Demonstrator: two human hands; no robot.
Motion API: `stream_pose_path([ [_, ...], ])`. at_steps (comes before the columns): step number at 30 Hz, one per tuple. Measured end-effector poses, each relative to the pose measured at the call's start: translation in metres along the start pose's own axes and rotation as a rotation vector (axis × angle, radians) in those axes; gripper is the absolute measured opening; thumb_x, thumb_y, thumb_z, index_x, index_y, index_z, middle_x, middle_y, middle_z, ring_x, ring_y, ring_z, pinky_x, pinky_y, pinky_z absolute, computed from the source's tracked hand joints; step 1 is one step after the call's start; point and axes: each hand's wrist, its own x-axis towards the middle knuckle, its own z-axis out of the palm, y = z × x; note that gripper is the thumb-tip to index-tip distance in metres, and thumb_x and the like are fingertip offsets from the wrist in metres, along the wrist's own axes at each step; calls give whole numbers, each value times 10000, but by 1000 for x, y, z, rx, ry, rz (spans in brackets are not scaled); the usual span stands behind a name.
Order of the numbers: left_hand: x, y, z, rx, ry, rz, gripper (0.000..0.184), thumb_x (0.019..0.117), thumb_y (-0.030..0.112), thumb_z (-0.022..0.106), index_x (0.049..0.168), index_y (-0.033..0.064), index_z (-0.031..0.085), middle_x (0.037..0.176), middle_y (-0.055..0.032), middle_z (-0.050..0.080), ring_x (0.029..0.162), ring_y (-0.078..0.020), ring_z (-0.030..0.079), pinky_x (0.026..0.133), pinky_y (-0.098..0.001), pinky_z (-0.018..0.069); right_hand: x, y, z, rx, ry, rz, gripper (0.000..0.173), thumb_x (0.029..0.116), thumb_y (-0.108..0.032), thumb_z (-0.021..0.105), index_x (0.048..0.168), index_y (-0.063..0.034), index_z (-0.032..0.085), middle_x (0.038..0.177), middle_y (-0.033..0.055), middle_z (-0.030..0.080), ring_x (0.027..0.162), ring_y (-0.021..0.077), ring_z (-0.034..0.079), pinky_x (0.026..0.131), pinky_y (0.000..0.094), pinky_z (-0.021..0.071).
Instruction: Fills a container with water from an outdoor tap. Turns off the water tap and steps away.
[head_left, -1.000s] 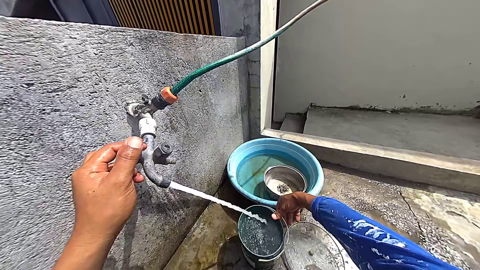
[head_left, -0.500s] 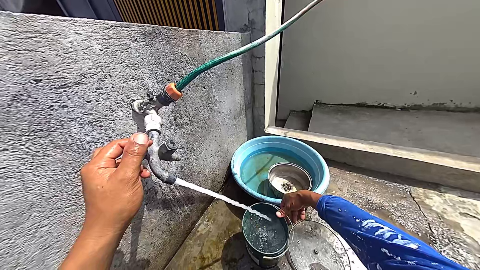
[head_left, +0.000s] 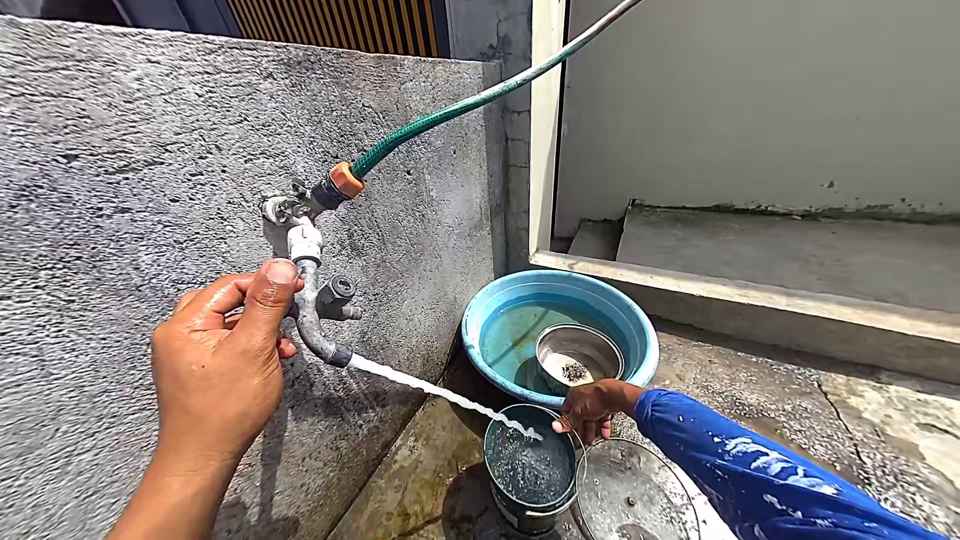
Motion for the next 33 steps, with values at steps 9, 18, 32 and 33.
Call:
stream_pose_path([
  [9, -1, 2, 0, 43, 15, 18, 367, 1002, 552, 590, 1030, 211, 722, 849, 43, 614, 598, -74, 559, 523, -234, 475, -1, 1, 1, 20, 2, 11, 613, 1004, -634, 529, 1183, -56, 635, 975, 89, 749, 812, 215, 733, 716, 426, 591],
  [18, -3, 10, 1, 59, 5, -1, 388, 999, 561, 585, 1030, 201, 725, 860, 36, 620, 595, -79, 566, 521, -238, 483, 3, 2, 0, 42, 0, 33, 616, 994, -643, 539, 1190, -66, 628, 978, 88, 748, 822, 216, 736, 729, 428, 596],
  [32, -3, 10, 1, -8, -8, -22, 327, 1011, 506, 600, 1050, 204, 717, 896, 48, 634, 599, -60, 571, 517, -207, 487, 1, 2, 1, 11, 10, 29, 642, 993, -663, 519, 1201, -67, 634, 997, 87, 753, 839, 212, 740, 740, 426, 593],
  [33, -4, 10, 1, -10, -6, -23, 328, 1011, 505, 601, 1052, 202, 717, 900, 44, 634, 602, -62, 575, 517, -209, 489, 2, 2, 1, 13, 5, 29, 638, 998, -658, 515, 1204, -66, 635, 997, 87, 752, 839, 211, 739, 742, 425, 592],
])
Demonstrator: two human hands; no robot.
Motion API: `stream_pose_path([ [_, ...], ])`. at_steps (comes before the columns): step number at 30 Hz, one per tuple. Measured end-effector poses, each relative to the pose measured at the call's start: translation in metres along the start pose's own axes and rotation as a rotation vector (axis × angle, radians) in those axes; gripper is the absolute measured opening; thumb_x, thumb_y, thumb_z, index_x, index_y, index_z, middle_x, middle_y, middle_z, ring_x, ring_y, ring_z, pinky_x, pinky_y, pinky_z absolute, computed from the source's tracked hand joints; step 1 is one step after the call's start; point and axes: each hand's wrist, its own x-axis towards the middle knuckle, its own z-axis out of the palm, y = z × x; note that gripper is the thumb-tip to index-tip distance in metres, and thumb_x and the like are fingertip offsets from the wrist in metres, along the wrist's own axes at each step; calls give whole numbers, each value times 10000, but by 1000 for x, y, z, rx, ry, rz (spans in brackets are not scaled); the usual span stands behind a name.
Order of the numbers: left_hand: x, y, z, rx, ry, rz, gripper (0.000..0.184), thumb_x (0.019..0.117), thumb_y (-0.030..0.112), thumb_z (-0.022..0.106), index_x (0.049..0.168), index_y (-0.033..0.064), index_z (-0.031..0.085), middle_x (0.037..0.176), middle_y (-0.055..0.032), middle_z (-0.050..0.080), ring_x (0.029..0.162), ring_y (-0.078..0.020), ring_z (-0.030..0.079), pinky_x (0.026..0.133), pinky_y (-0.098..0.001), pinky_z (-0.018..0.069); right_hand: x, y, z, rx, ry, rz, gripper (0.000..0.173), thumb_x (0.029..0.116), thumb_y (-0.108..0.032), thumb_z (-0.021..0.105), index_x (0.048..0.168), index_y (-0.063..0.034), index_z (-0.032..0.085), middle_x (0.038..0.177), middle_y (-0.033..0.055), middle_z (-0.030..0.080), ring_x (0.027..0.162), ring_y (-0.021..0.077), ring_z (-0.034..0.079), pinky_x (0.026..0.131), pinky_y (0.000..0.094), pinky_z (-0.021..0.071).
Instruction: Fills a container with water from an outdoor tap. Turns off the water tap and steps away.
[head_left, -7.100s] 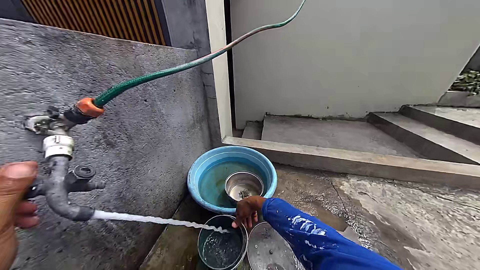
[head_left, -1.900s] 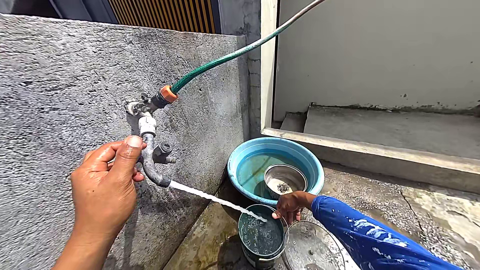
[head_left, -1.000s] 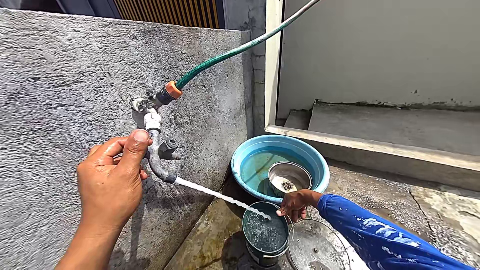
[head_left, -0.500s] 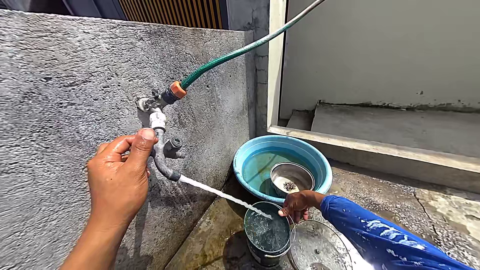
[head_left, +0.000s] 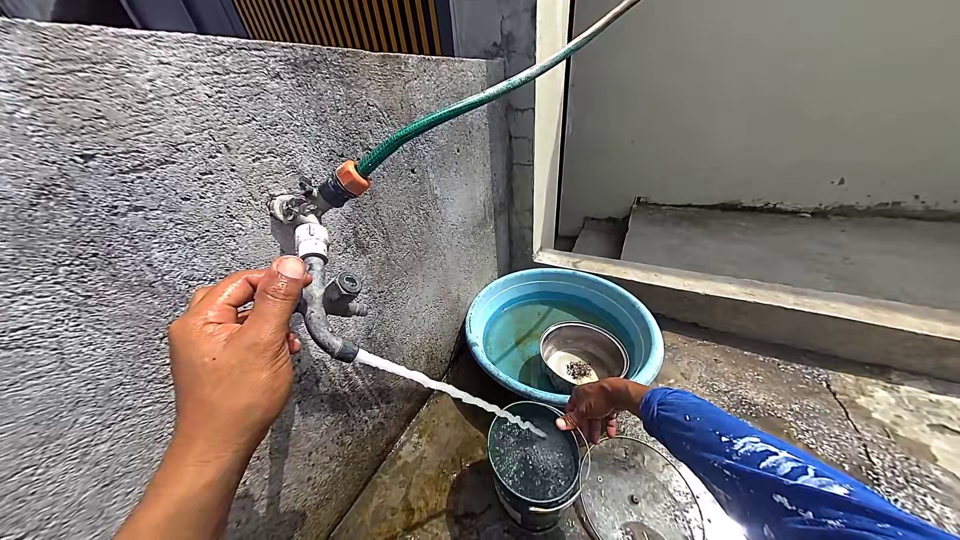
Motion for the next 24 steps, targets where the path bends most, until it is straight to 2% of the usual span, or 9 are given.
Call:
stream_pose_path([
  [11, 0, 0, 3, -62, 4, -1, 264, 1022, 451, 610, 1037, 199, 687, 870, 61, 629, 599, -50, 581, 519, -199, 503, -3, -2, 0, -19, 3, -4, 647, 988, -666, 520, 1197, -65, 638, 983, 86, 750, 816, 207, 732, 716, 416, 587],
  [24, -1, -2, 1, -50, -6, 1, 273, 1030, 466, 590, 1023, 207, 676, 876, 69, 647, 597, -46, 587, 527, -199, 511, 1, 3, 0, 27, -16, -6, 644, 986, -663, 529, 1206, -67, 629, 998, 95, 745, 833, 223, 735, 728, 436, 597],
])
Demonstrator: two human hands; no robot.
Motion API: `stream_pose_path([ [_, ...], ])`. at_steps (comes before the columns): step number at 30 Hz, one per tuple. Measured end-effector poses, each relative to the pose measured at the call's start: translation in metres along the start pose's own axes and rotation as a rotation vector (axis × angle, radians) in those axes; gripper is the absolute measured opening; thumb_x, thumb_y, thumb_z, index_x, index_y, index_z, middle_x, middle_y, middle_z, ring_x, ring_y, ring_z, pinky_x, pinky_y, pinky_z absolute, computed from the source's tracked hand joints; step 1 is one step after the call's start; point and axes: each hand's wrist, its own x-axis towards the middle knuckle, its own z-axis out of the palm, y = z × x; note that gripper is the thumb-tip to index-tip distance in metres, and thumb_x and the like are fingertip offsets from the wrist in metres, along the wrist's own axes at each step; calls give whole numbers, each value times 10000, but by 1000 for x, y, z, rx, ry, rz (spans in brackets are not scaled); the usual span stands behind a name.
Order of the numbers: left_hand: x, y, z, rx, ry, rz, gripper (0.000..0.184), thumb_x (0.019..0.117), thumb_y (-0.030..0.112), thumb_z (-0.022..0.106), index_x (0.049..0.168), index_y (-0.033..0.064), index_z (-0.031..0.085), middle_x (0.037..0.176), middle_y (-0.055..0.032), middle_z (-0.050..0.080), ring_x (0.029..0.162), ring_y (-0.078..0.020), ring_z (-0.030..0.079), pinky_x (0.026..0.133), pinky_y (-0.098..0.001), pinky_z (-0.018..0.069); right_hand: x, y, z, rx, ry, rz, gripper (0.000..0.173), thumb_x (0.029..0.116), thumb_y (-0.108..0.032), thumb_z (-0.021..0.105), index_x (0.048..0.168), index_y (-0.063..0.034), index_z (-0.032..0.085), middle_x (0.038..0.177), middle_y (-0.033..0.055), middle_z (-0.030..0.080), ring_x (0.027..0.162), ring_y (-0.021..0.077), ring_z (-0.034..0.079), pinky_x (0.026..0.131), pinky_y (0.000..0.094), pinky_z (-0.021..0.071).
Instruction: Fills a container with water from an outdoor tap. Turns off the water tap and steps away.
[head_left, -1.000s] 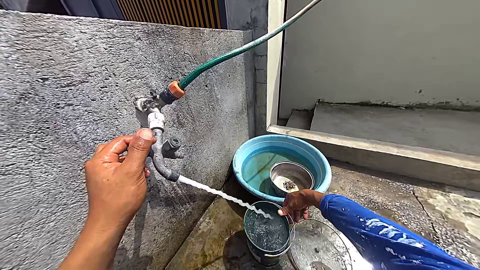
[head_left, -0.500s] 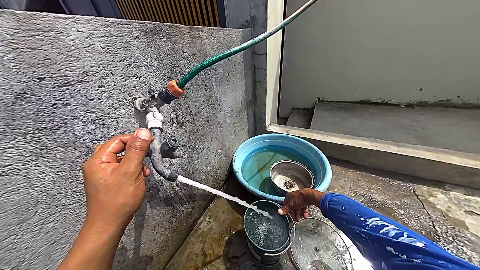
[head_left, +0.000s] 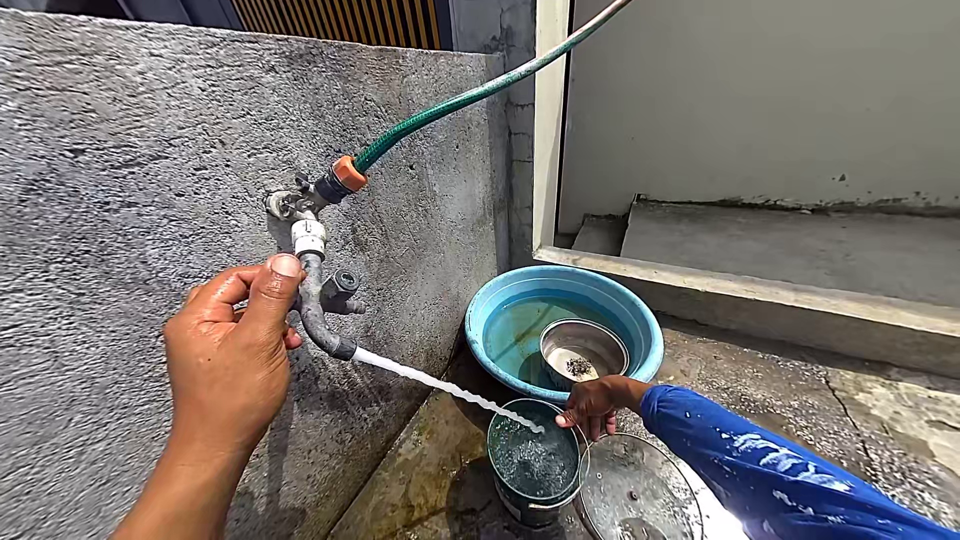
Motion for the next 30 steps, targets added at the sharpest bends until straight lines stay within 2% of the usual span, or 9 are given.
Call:
stream_pose_path([
  [7, -1, 0, 0, -5, 8, 5, 258, 1025, 447, 602, 1052, 202, 680, 902, 66, 634, 608, -43, 585, 528, -199, 512, 2, 1, 0, -6, -9, -2, 651, 987, -675, 510, 1198, -72, 634, 987, 86, 746, 817, 211, 730, 714, 421, 591],
  [11, -1, 2, 0, 3, 12, 13, 262, 1026, 440, 599, 1040, 193, 684, 915, 59, 640, 625, -48, 593, 540, -207, 514, 0, 0, 1, -6, -2, 2, 662, 986, -676, 513, 1202, -61, 636, 993, 98, 745, 821, 226, 730, 729, 446, 589],
  [18, 0, 2, 0, -3, 7, 14, 261, 1025, 442, 602, 1034, 194, 682, 921, 57, 637, 629, -52, 594, 545, -210, 519, -4, -5, 2, -24, 6, 21, 659, 991, -670, 509, 1185, -56, 648, 1001, 96, 747, 828, 210, 725, 731, 427, 584],
  [25, -1, 2, 0, -15, 3, 17, 251, 1027, 437, 600, 1023, 199, 678, 905, 63, 642, 622, -47, 594, 544, -206, 521, -2, -4, 1, -40, 7, 23, 651, 992, -674, 500, 1164, -65, 648, 959, 84, 749, 778, 200, 724, 685, 409, 582],
  [30, -1, 2, 0, -38, -11, 10, 249, 1032, 427, 597, 1050, 194, 681, 934, 59, 658, 638, -54, 607, 556, -208, 529, -2, -3, 1, -37, 5, 23, 660, 987, -683, 501, 1170, -66, 647, 945, 80, 743, 776, 198, 720, 694, 412, 584],
])
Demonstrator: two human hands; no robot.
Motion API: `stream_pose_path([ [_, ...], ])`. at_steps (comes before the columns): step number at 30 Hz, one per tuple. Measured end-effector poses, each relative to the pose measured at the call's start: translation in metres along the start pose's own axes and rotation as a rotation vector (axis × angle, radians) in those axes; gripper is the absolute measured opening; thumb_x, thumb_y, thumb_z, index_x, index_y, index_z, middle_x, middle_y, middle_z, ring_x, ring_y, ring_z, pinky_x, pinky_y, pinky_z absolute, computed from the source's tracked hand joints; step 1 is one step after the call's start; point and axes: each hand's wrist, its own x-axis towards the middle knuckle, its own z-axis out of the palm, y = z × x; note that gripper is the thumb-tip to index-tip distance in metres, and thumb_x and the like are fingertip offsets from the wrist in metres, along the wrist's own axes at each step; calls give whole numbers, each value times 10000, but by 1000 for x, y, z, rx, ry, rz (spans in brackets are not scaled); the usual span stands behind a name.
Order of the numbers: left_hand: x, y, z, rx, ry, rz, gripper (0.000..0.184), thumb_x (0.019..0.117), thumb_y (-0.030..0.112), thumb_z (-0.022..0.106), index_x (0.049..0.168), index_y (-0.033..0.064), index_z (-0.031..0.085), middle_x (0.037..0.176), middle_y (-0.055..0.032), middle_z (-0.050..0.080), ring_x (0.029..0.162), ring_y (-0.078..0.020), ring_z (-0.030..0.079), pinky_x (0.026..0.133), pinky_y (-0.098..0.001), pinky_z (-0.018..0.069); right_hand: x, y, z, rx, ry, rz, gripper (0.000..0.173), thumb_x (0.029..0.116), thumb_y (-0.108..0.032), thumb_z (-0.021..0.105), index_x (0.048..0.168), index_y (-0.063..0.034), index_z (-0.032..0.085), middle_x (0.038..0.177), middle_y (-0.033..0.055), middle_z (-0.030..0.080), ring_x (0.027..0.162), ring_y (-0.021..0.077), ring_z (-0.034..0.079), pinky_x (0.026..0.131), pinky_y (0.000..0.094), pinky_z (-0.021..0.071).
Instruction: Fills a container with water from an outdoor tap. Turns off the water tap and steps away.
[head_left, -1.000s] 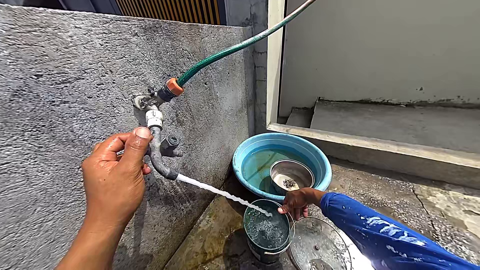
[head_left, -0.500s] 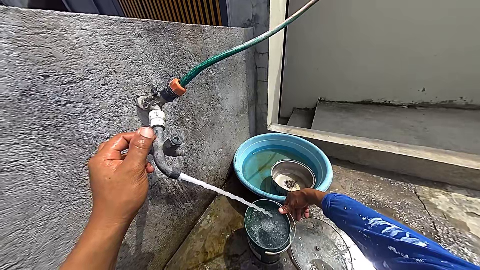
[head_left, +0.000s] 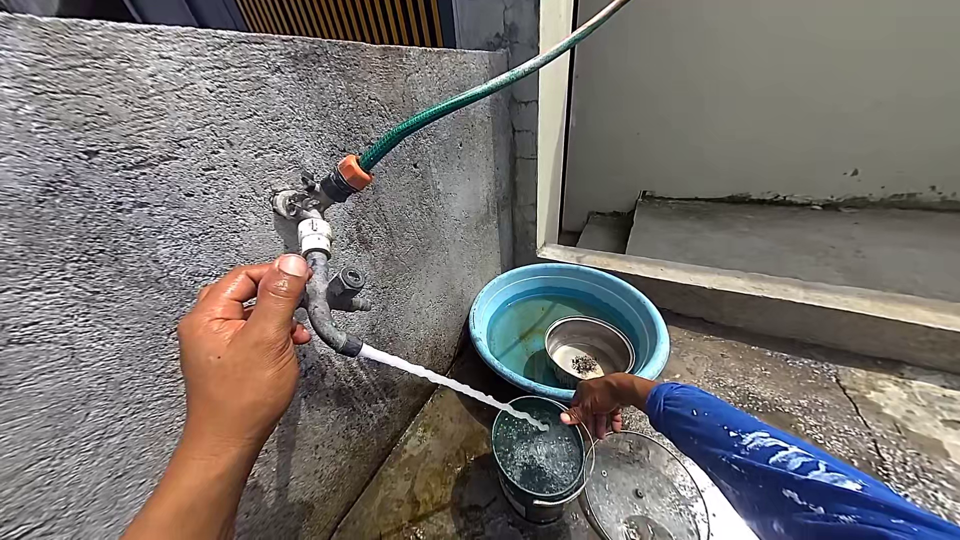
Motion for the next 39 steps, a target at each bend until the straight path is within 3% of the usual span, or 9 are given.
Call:
stream_pose_path([
  [14, 0, -3, -3, 6, -15, 26, 246, 1040, 410, 581, 1067, 187, 681, 932, 57, 638, 653, -50, 609, 575, -206, 540, 3, 3, 0, 10, -7, -30, 659, 999, -672, 488, 1199, -64, 644, 997, 97, 748, 825, 223, 729, 725, 441, 586],
  [28, 0, -2, -6, -34, -52, 20, 210, 1042, 371, 582, 1086, 188, 675, 953, 58, 644, 666, -50, 607, 593, -205, 543, 4, 3, 0, -3, 5, -11, 668, 990, -687, 487, 1173, -65, 651, 954, 86, 750, 797, 206, 728, 708, 429, 586],
  [33, 3, -11, -20, -146, -197, 25, 247, 1040, 192, 525, 1259, 146, 627, 1113, 12, 655, 786, -93, 660, 688, -251, 590, 0, 0, 0, -56, 7, -5, 681, 991, -694, 476, 1173, -64, 661, 982, 88, 755, 817, 209, 731, 716, 430, 584],
  [39, 11, -28, -33, -267, -346, 78, 524, 859, 15, 458, 1365, 124, 540, 1275, -33, 619, 928, -139, 681, 782, -297, 595, -5, -4, 1, -84, 30, 3, 672, 999, -683, 470, 1171, -63, 665, 971, 81, 758, 798, 206, 729, 698, 428, 579],
])
